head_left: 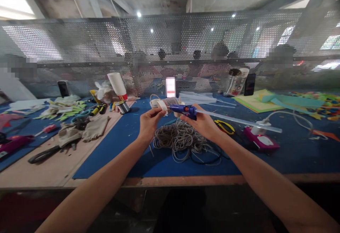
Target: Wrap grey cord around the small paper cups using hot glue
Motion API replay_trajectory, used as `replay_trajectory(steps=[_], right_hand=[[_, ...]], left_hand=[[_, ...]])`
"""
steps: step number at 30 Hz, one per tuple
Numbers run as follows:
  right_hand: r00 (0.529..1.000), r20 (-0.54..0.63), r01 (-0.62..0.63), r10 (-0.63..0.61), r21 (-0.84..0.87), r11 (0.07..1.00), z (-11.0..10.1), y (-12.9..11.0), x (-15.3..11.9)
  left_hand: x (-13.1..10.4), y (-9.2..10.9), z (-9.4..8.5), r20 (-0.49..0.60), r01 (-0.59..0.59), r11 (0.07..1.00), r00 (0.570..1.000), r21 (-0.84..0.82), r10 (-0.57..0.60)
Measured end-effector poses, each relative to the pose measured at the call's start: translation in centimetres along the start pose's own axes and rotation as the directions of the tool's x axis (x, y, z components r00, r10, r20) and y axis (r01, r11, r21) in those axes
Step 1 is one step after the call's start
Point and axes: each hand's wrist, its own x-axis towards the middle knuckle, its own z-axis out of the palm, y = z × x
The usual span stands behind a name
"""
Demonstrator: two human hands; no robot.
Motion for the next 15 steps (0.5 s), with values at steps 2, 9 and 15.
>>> replay_trajectory(steps=[2, 9, 15], right_hand=[[1.0, -0.004, 0.004, -0.004, -0.003, 1.0, 0.0, 0.03, 0.0], [1.0, -0.002, -0.021, 0.021, 0.008, 1.0, 0.07, 0.08, -0.03], [1.0, -0.014, -0.008, 0.008, 0.007, 1.0, 0.12, 0.15, 0.05]], left_hand=[[-0.01, -0.08, -0.05, 0.002, -0.001, 1.0, 1.0, 0.003, 0.001], [-0.07, 0.02, -0.08, 0.012, -0.001, 1.0, 1.0, -0.01, 0.001], [-0.01, 0.03, 0.01, 0.007, 0.01, 1.0, 1.0, -0.023, -0.01]])
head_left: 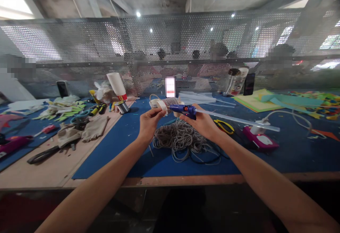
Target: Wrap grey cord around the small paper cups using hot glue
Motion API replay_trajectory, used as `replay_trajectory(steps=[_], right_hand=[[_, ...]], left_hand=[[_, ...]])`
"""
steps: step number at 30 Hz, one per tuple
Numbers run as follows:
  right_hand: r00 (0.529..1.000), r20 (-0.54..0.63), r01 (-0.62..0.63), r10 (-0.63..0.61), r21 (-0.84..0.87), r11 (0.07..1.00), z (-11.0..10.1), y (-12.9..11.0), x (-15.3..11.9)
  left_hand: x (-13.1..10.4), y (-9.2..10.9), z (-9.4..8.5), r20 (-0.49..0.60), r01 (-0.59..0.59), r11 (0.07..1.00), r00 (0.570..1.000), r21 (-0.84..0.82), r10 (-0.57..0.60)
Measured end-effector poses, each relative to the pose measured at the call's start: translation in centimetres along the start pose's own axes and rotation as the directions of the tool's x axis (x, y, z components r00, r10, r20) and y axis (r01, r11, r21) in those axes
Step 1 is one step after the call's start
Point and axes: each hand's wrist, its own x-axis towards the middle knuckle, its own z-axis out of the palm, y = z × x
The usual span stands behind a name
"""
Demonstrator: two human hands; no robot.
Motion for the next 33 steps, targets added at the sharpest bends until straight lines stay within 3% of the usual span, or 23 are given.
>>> replay_trajectory(steps=[33], right_hand=[[0.999, 0.006, 0.037, -0.037, -0.032, 0.999, -0.02, 0.4, -0.01]], left_hand=[[0.04, 0.33, 0.08, -0.017, -0.003, 1.0, 1.0, -0.009, 0.003]])
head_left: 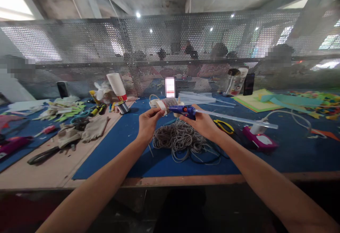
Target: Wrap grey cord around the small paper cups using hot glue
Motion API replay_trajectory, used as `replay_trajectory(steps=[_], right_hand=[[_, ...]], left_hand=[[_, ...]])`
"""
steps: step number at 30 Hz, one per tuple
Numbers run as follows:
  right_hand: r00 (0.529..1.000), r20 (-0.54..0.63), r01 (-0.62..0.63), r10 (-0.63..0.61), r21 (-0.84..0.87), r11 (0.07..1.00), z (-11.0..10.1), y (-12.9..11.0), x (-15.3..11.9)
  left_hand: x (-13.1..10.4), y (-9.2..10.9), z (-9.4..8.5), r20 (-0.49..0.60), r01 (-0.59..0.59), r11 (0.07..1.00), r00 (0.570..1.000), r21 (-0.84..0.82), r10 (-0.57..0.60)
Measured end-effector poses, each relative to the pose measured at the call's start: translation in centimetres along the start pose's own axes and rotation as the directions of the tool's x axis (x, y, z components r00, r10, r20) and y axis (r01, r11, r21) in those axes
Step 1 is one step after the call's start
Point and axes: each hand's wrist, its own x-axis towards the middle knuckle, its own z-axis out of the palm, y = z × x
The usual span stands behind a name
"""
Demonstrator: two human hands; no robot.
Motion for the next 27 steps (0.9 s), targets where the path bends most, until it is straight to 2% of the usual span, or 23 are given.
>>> replay_trajectory(steps=[27], right_hand=[[0.999, 0.037, -0.039, 0.037, 0.046, 0.998, 0.03, 0.14, 0.01]], left_hand=[[0.24, -0.38, -0.22, -0.012, 0.001, 1.0, 1.0, 0.022, -0.001]])
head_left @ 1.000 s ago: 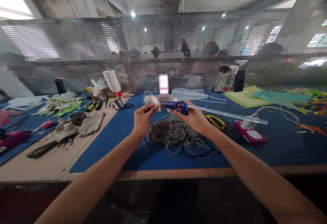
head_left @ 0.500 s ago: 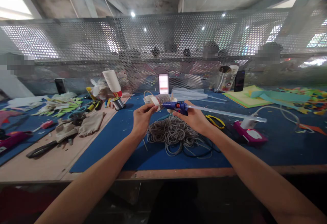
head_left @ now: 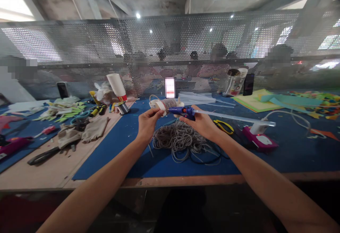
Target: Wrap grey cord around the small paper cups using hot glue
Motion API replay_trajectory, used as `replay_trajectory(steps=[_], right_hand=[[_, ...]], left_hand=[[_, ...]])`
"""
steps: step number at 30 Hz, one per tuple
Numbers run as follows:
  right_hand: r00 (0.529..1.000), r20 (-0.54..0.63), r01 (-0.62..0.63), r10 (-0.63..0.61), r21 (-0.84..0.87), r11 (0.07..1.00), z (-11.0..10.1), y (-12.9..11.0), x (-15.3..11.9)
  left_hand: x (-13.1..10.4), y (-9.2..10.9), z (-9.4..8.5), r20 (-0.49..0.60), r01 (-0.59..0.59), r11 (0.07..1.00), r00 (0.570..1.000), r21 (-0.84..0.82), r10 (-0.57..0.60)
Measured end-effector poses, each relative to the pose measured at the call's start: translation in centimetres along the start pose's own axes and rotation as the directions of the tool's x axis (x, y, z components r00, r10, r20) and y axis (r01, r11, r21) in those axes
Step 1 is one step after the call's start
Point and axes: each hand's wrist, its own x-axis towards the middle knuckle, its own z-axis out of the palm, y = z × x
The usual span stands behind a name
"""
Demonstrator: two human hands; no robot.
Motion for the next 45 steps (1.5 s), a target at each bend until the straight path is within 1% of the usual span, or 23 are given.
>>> replay_trajectory(steps=[8, 11, 15, 18, 21, 28, 33, 39, 42, 45], right_hand=[[1.0, 0.006, 0.01, -0.01, -0.005, 1.0, 0.0, -0.1, 0.1], [1.0, 0.0, -0.004, 0.004, 0.009, 1.0, -0.1, -0.2, 0.2], [0.999, 0.028, -0.047, 0.046, 0.061, 0.997, -0.5, -0.3, 0.4], [0.992, 0.032, -0.125, 0.122, 0.101, 0.987, -0.7, 0.0, 0.7], [0.976, 0.074, -0.215, 0.205, 0.192, 0.957, -1.1, 0.3, 1.0], [0.95, 0.089, -0.312, 0.3, 0.321, 0.894, -2.0, 0.5, 1.2], [0.955, 0.177, -0.297, 0.24, 0.492, 0.819, -2.3, 1.4, 1.3], [0.955, 0.185, -0.294, 0.231, 0.51, 0.808, -2.4, 2.3, 1.7], [0.931, 0.177, -0.363, 0.32, 0.549, 0.753, -2.6, 2.9, 2.1], [0.877, 0.172, -0.454, 0.448, 0.603, 0.656, -3.0, 3.5, 2.4]], left_hand=[[-0.1, 0.3, 0.1, 0.014, 0.012, 1.0, 1.0, -0.018, -0.011], [-0.1, 0.3, 0.1, 0.007, 0.028, 0.999, 1.0, -0.026, -0.027], [-0.1, 0.1, 0.1, -0.014, 0.044, 0.999, 0.999, -0.022, -0.045], [0.0, 0.0, 0.0, 0.0, 0.053, 0.999, 0.999, -0.012, -0.053], [0.0, -0.2, 0.0, 0.022, 0.057, 0.998, 0.998, -0.004, -0.057], [-0.2, -0.1, 0.2, 0.058, 0.07, 0.997, 0.996, -0.013, -0.069], [-0.2, -0.1, 0.2, 0.071, 0.066, 0.998, 0.995, 0.003, -0.066], [-0.3, 0.1, 0.3, 0.061, 0.073, 0.997, 0.995, 0.014, -0.073], [-0.4, 0.2, 0.4, 0.064, 0.073, 0.997, 0.995, 0.007, -0.073], [-0.5, 0.3, 0.4, 0.065, 0.086, 0.996, 0.994, 0.003, -0.086]])
